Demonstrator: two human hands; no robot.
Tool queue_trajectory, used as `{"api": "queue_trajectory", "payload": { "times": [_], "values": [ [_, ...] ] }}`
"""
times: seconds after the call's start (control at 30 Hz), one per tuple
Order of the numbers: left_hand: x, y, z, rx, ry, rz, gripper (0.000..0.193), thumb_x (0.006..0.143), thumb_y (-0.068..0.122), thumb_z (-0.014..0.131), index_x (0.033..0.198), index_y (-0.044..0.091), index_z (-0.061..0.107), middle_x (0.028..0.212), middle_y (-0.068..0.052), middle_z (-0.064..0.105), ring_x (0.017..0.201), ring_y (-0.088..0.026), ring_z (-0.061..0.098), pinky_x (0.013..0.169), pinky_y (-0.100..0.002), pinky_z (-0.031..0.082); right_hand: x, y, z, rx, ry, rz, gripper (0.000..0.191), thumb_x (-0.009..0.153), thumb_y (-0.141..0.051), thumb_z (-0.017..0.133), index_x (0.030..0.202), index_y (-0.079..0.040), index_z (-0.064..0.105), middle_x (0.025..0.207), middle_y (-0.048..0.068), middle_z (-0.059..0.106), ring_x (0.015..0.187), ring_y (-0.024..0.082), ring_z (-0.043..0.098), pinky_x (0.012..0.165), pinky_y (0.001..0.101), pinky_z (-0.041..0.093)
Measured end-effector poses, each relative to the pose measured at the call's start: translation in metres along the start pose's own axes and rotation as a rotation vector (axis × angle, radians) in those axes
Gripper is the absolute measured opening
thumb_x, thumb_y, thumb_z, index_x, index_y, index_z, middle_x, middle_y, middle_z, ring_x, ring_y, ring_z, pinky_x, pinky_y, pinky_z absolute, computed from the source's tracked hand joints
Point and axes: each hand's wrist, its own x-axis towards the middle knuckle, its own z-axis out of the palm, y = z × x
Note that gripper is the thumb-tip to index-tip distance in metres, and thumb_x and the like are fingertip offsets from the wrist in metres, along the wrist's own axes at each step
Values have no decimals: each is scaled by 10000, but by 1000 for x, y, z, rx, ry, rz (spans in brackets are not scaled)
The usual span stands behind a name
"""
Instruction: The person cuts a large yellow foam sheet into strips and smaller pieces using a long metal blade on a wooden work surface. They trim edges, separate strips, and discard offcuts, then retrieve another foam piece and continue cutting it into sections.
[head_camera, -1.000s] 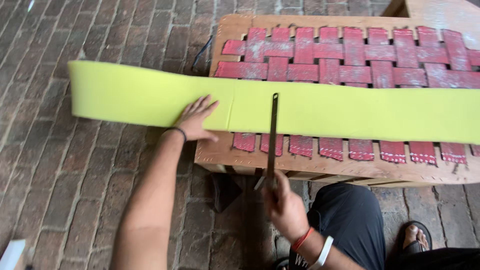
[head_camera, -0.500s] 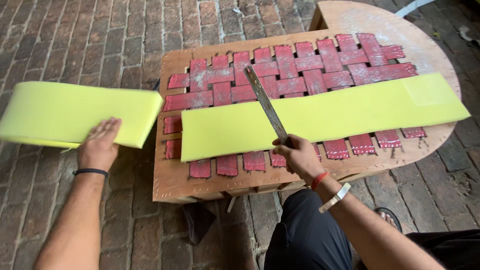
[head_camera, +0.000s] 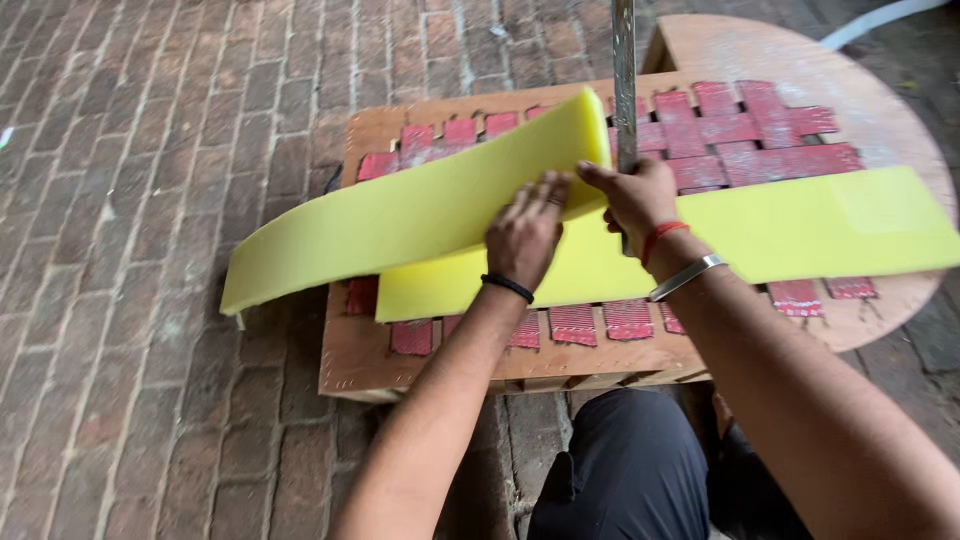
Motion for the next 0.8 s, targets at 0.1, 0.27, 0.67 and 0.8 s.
{"api": "queue_trajectory", "payload": {
  "times": [0.1,0.27,0.67,0.8],
  "values": [
    [-33,-27,-4,-265,158,-149,720,800,208,823,1456,128,539,1436,-136,597,1342,-326,556,1115,-473,467,30,8,0,211,-39,-12,271,856,-210,825,930,-1,670,667,-1,637,453,108,528,389,280,406],
    [-82,-132,-52,-790,800,-1443,613,915,336,761,1357,119,396,985,-110,648,696,-137,600,632,-349,539,103,-5,-39,202,15,-111,249,913,-179,823,1012,-28,653,713,24,607,457,115,499,409,301,433],
    [-9,-185,-37,-1418,862,-1607,395,892,427,784,1006,72,654,902,-52,646,792,-171,612,698,-289,556,228,43,-285,153,-41,-105,213,1076,-431,653,1030,-224,634,713,-100,512,513,16,425,454,205,325],
    [23,-156,0,-1454,695,-1417,339,840,155,753,1132,62,607,1070,-81,637,973,-215,645,858,-355,609,249,86,-357,253,12,-187,267,1102,-240,731,960,-194,509,824,-67,550,581,95,466,527,281,402]
  ]
}}
